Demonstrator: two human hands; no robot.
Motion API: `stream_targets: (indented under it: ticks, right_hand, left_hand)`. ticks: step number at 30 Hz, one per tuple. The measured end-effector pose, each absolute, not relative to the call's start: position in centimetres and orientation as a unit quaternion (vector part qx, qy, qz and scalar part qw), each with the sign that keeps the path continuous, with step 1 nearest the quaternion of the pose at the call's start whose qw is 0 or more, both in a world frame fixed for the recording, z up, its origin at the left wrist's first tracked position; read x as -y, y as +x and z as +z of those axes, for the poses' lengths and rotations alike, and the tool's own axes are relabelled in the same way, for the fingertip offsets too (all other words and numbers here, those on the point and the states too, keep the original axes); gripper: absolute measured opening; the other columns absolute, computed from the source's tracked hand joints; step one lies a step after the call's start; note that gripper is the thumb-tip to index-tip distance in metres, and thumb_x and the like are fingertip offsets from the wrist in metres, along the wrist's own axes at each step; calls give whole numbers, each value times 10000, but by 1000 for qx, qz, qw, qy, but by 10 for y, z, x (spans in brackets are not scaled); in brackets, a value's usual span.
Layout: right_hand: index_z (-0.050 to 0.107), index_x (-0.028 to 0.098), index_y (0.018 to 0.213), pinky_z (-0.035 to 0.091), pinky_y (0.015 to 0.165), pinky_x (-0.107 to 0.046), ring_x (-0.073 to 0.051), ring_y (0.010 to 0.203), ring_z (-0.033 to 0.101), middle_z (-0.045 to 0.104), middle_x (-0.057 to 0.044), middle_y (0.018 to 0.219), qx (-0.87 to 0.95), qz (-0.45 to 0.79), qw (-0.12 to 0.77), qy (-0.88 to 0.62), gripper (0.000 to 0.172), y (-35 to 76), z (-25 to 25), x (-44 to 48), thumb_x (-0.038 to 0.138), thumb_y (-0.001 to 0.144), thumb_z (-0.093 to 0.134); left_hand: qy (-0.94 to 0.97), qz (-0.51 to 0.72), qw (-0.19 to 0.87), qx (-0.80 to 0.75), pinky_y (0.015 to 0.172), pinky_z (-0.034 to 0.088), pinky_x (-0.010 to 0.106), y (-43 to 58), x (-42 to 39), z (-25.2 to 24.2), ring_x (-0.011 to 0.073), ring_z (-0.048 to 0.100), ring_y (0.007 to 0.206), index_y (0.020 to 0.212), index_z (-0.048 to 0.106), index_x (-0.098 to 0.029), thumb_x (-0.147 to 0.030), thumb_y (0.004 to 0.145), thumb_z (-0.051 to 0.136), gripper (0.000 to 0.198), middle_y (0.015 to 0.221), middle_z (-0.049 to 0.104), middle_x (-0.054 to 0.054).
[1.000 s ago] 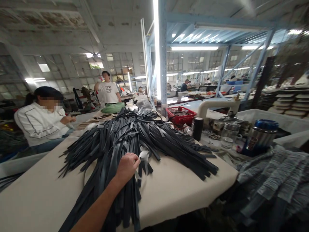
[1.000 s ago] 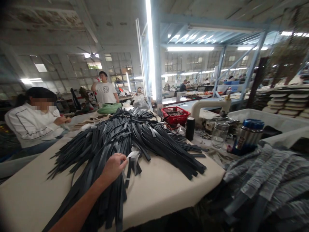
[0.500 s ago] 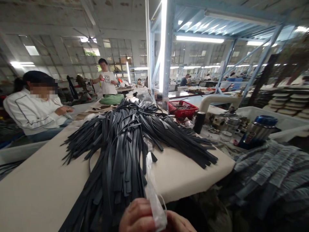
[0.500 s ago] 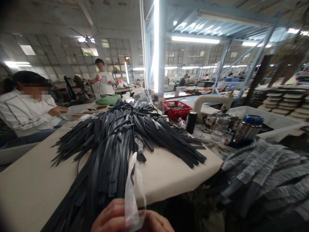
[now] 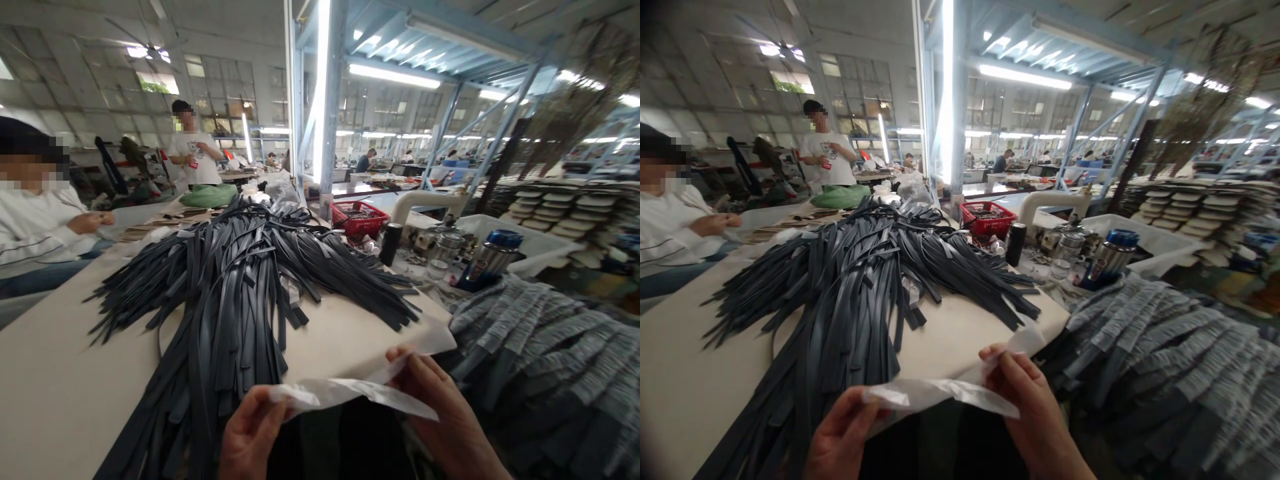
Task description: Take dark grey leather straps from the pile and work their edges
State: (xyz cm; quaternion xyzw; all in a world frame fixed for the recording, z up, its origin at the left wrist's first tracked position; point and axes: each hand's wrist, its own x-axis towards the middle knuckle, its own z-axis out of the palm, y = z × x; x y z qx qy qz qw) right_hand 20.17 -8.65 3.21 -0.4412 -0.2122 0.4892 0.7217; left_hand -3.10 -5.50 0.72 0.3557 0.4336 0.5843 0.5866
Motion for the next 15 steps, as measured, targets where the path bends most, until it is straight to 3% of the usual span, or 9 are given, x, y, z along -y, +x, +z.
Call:
stream_targets:
  ticks: [3,5,8,10,11,13,15]
  right_hand:
    - [768,173,799,443,488,-184,-101,523,551,683,-23,632,291,370,721,-509,309,209,30,99,419,646,875]
    - [750,193,847,376,422,-163,-72,431,489,621,17,544,325,320,729,-510,245,209,28,107,393,726,826]
    - [705,230,860,358,378,-161,-46,373,479,698,-2,753,361,312,742,-471,132,208,30,116,355,828,734]
    - [696,220,810,462,445,-197,-75,435,571,720,-40,912,421,308,721,-457,114,209,36,120,323,858,701]
    - [699,213,768,507,506,-216,-106,501,624,724,-50,899,456,299,703,-456,147,210,39,121,320,868,689]
    - [717,207,711,544,604,-233,-158,639,681,722,-64,812,515,279,671,-455,226,210,42,121,347,883,672]
    - [740,209,717,559,667,-249,-181,716,697,726,-85,848,547,276,656,-441,272,210,43,119,404,887,658]
  left_hand:
    - [327,567,627,-422,642,528,189,-22,26,7,116,637,655,829,683,-171,-462,609,858,404,749,707,4]
    - [345,564,625,-415,637,534,214,-21,2,10,134,665,716,985,663,-192,-458,632,840,476,912,720,28]
    - [400,604,548,-419,714,528,213,-27,-25,20,154,663,939,1152,616,-249,-438,654,825,572,1195,658,38]
    - [423,613,518,-422,788,521,215,-32,-25,31,161,646,983,1061,670,-230,-467,676,805,472,1149,681,40]
    - [435,599,526,-418,810,524,232,-35,-17,37,173,651,953,981,699,-213,-490,689,788,412,1069,708,51]
    - [455,539,592,-389,820,548,305,-39,9,50,218,669,863,830,726,-198,-553,696,752,380,902,735,78]
    - [470,450,680,-339,745,572,382,-43,43,63,272,681,776,744,730,-216,-660,645,725,455,775,722,100]
